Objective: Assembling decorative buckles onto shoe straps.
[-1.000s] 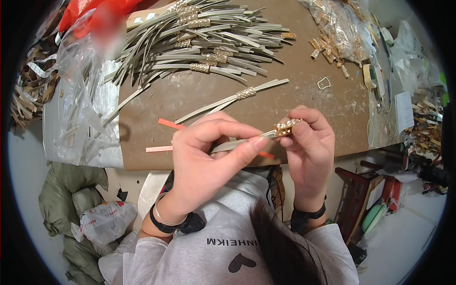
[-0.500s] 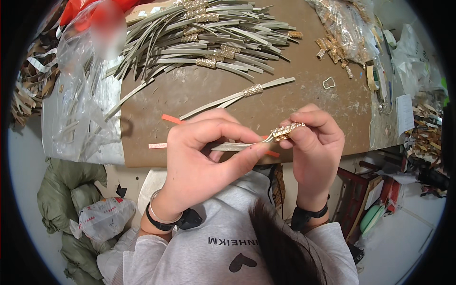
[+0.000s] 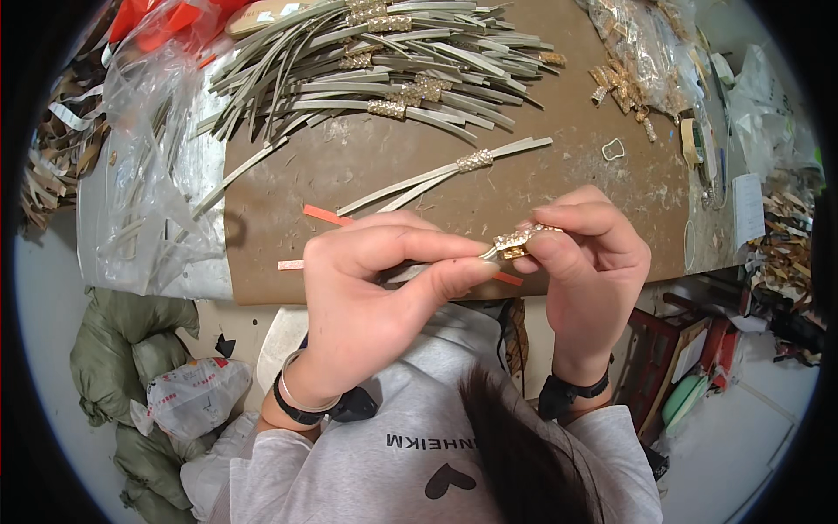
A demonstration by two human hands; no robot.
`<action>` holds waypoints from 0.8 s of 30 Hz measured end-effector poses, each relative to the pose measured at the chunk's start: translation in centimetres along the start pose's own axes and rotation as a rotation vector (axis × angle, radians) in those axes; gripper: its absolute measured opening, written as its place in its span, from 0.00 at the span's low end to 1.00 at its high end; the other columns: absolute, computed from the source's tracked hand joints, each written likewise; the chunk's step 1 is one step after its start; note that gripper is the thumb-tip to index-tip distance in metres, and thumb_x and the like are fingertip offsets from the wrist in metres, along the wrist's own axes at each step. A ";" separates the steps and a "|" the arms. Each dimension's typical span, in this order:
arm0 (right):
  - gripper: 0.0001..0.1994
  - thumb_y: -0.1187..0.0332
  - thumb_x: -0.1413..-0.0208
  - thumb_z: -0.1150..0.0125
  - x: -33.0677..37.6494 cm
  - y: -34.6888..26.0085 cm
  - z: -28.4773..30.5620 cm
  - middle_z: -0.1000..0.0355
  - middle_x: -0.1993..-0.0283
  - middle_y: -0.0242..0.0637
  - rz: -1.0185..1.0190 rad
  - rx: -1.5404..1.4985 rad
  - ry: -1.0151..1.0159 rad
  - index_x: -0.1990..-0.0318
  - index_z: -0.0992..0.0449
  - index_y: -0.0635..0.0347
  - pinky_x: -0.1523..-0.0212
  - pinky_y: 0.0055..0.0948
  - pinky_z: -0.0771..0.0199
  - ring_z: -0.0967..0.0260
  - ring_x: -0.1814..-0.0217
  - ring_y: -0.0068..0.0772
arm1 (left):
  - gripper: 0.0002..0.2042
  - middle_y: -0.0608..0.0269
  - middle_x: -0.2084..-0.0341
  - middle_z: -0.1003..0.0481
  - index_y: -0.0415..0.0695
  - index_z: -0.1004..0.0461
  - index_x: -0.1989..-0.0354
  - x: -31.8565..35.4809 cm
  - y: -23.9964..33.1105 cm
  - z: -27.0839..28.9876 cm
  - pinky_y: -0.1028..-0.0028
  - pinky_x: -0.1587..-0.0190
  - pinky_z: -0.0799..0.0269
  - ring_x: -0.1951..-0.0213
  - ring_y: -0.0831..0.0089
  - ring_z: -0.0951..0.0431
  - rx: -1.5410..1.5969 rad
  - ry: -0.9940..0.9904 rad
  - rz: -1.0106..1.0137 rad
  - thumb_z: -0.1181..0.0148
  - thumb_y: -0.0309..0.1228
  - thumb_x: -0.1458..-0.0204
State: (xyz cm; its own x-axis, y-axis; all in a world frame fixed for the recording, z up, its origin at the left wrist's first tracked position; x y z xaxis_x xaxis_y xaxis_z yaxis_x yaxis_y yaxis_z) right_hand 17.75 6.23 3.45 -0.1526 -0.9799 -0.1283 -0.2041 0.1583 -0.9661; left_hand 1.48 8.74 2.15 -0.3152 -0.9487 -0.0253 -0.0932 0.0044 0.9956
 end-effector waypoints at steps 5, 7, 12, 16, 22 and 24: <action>0.09 0.87 0.53 0.40 -0.2 0.3 -0.1 0.31 0.63 0.42 -0.055 0.044 -0.042 0.63 0.25 0.75 0.67 0.18 0.20 0.26 0.67 0.27 | 0.05 0.57 0.76 0.20 0.36 0.19 0.70 0.1 -1.0 0.1 0.80 0.70 0.29 0.73 0.76 0.22 0.046 0.064 0.137 0.33 0.21 0.57; 0.09 0.87 0.53 0.39 -0.4 0.2 -0.2 0.31 0.64 0.41 -0.037 0.064 -0.052 0.63 0.25 0.74 0.67 0.18 0.20 0.27 0.67 0.26 | 0.05 0.56 0.75 0.20 0.35 0.19 0.69 0.1 -0.4 -0.5 0.80 0.70 0.29 0.74 0.76 0.22 0.139 0.042 0.085 0.33 0.21 0.56; 0.10 0.86 0.53 0.38 -1.0 -0.4 -0.6 0.30 0.64 0.40 0.021 0.167 -0.091 0.62 0.24 0.72 0.68 0.18 0.21 0.28 0.66 0.24 | 0.05 0.55 0.74 0.22 0.33 0.21 0.68 -0.4 -0.6 -0.4 0.81 0.71 0.26 0.75 0.75 0.22 0.035 0.077 0.046 0.36 0.18 0.54; 0.10 0.86 0.54 0.37 -1.1 -1.1 -0.3 0.30 0.64 0.40 0.097 0.338 -0.095 0.62 0.23 0.71 0.69 0.19 0.23 0.28 0.66 0.24 | 0.05 0.54 0.73 0.23 0.31 0.22 0.66 -0.8 -1.1 -0.9 0.81 0.72 0.25 0.75 0.74 0.22 0.065 0.095 0.040 0.38 0.17 0.52; 0.12 0.80 0.56 0.34 0.3 -3.4 -1.3 0.28 0.66 0.38 0.354 0.795 -0.055 0.61 0.21 0.63 0.72 0.20 0.27 0.28 0.69 0.25 | 0.05 0.54 0.72 0.23 0.31 0.22 0.66 -0.7 -1.1 -0.6 0.80 0.71 0.26 0.74 0.74 0.22 -0.106 0.132 -0.091 0.38 0.17 0.52; 0.10 0.79 0.55 0.34 0.3 -2.9 -0.7 0.28 0.67 0.38 0.323 0.701 0.070 0.62 0.21 0.60 0.73 0.21 0.28 0.28 0.71 0.25 | 0.06 0.54 0.72 0.23 0.31 0.22 0.66 -0.6 -0.8 -0.7 0.80 0.71 0.26 0.74 0.74 0.22 -0.114 0.127 -0.132 0.38 0.17 0.52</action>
State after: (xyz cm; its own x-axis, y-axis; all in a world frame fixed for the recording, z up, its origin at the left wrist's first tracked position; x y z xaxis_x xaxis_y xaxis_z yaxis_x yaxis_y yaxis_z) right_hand 17.57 5.59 6.34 -0.1661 -0.8844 -0.4362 0.5174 0.2984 -0.8020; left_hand 2.42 9.04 1.44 -0.1854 -0.9708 -0.1523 -0.0160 -0.1519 0.9883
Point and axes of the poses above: each hand's wrist, its own x-axis away from the middle knuckle, its own z-axis out of the back of the hand, y = z × x, the point moved 8 cm from there along -x, towards the middle knuckle
